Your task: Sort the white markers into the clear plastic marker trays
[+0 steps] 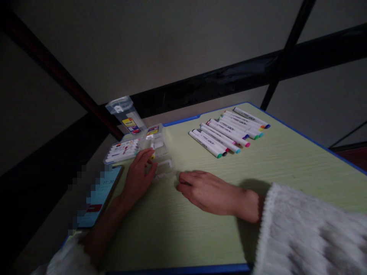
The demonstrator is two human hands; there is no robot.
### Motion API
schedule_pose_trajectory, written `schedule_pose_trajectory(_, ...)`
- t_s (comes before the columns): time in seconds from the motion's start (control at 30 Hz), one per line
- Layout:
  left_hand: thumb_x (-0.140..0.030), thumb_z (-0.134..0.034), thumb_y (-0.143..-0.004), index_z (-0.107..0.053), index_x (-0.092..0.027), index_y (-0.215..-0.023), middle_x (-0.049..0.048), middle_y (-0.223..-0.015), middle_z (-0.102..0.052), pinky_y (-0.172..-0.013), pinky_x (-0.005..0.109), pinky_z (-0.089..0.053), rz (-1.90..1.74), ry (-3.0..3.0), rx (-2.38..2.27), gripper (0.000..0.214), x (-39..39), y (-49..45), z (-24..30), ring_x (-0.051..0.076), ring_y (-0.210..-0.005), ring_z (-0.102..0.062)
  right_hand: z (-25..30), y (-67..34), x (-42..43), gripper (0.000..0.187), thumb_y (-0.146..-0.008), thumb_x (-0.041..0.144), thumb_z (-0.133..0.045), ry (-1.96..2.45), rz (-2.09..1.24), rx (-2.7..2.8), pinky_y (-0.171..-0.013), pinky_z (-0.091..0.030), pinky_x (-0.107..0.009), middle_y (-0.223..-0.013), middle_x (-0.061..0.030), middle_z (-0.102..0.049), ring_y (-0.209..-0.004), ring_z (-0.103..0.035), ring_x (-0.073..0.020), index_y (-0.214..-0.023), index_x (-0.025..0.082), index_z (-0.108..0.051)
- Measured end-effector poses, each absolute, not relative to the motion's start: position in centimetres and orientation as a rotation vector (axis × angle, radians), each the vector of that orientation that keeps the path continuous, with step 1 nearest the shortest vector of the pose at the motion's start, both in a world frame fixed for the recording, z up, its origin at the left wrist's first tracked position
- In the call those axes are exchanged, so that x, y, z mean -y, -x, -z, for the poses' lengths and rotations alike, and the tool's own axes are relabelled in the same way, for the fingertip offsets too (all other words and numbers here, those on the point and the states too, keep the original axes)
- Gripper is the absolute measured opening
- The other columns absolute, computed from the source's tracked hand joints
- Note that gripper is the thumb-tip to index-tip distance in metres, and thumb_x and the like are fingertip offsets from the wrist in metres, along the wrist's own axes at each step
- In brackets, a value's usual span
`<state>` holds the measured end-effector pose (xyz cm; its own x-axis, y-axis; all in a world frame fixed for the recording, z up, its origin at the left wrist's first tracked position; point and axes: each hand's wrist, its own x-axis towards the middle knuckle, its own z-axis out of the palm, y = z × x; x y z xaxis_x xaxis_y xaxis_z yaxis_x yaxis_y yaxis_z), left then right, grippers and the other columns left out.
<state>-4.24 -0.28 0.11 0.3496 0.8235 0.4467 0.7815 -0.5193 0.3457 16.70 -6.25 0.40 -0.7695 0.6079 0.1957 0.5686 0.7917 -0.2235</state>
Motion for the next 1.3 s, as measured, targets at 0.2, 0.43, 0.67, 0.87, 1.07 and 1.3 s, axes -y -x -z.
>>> schedule_pose_trajectory(0.2, -0.016, -0.046, -0.078, -0.047, -0.016, -0.115, 0.0093, -0.121, -0.047, -0.087, 0.035, -0.043, -0.89, -2.525, -1.507, 0.036, 0.23, 4.28, -0.07, 0.018, -0.097, -0.053, -0.43, -16.65, 6.3, 0.021, -0.089, 0.016, -0.035, 0.929, -0.215, 2.739, -0.071, -0.044, -0.03, -0.084, -0.0064, -0.051, -0.077, -0.052, -0.0167, -0.094, 0.014, -0.055)
schedule_pose_trajectory(0.43, -0.016, -0.045, -0.079, -0.047, -0.014, -0.114, 0.0099, -0.121, -0.047, -0.088, 0.035, -0.043, -0.879, -2.53, -1.52, 0.035, 0.34, 4.23, -0.12, 0.018, -0.099, -0.052, -0.35, -16.69, 6.25, 0.021, -0.089, 0.016, -0.035, 0.927, -0.226, 2.736, -0.071, -0.044, -0.031, -0.084, -0.0067, -0.052, -0.078, -0.052, -0.017, -0.097, 0.013, -0.054)
schedule_pose_trajectory(0.67, -0.016, -0.045, -0.079, -0.046, -0.016, -0.116, 0.0096, -0.122, -0.046, -0.09, 0.036, -0.041, -0.874, -2.556, -1.498, 0.037, 0.35, 4.24, -0.16, 0.018, -0.099, -0.052, -0.27, -16.69, 6.21, 0.023, -0.089, 0.016, -0.034, 0.901, -0.217, 2.719, -0.071, -0.044, -0.031, -0.084, -0.0069, -0.052, -0.078, -0.052, -0.0168, -0.1, 0.013, -0.055)
schedule_pose_trajectory(0.87, -0.016, -0.045, -0.079, -0.045, -0.016, -0.116, 0.0098, -0.122, -0.046, -0.091, 0.037, -0.041, -0.864, -2.554, -1.505, 0.037, 0.36, 4.23, -0.17, 0.019, -0.099, -0.052, -0.35, -16.71, 6.23, 0.023, -0.09, 0.017, -0.034, 0.915, -0.245, 2.708, -0.071, -0.044, -0.031, -0.085, -0.007, -0.052, -0.078, -0.052, -0.017, -0.099, 0.013, -0.055)
schedule_pose_trajectory(1.07, -0.017, -0.045, -0.079, -0.045, -0.014, -0.116, 0.0108, -0.122, -0.046, -0.091, 0.037, -0.041, -0.828, -2.55, -1.526, 0.037, 0.42, 4.17, -0.27, 0.019, -0.1, -0.052, -0.25, -16.7, 6.21, 0.024, -0.09, 0.017, -0.033, 0.897, -0.226, 2.696, -0.071, -0.044, -0.031, -0.083, -0.0072, -0.053, -0.078, -0.052, -0.017, -0.097, 0.013, -0.055)
schedule_pose_trajectory(1.3, -0.017, -0.045, -0.079, -0.045, -0.015, -0.116, 0.0106, -0.122, -0.046, -0.09, 0.036, -0.042, -0.842, -2.561, -1.511, 0.038, 0.37, 4.19, -0.17, 0.018, -0.098, -0.052, -0.32, -16.65, 6.16, 0.023, -0.09, 0.016, -0.033, 0.917, -0.2, 2.724, -0.069, -0.043, -0.029, -0.082, -0.0065, -0.052, -0.076, -0.052, -0.0165, -0.096, 0.014, -0.055)
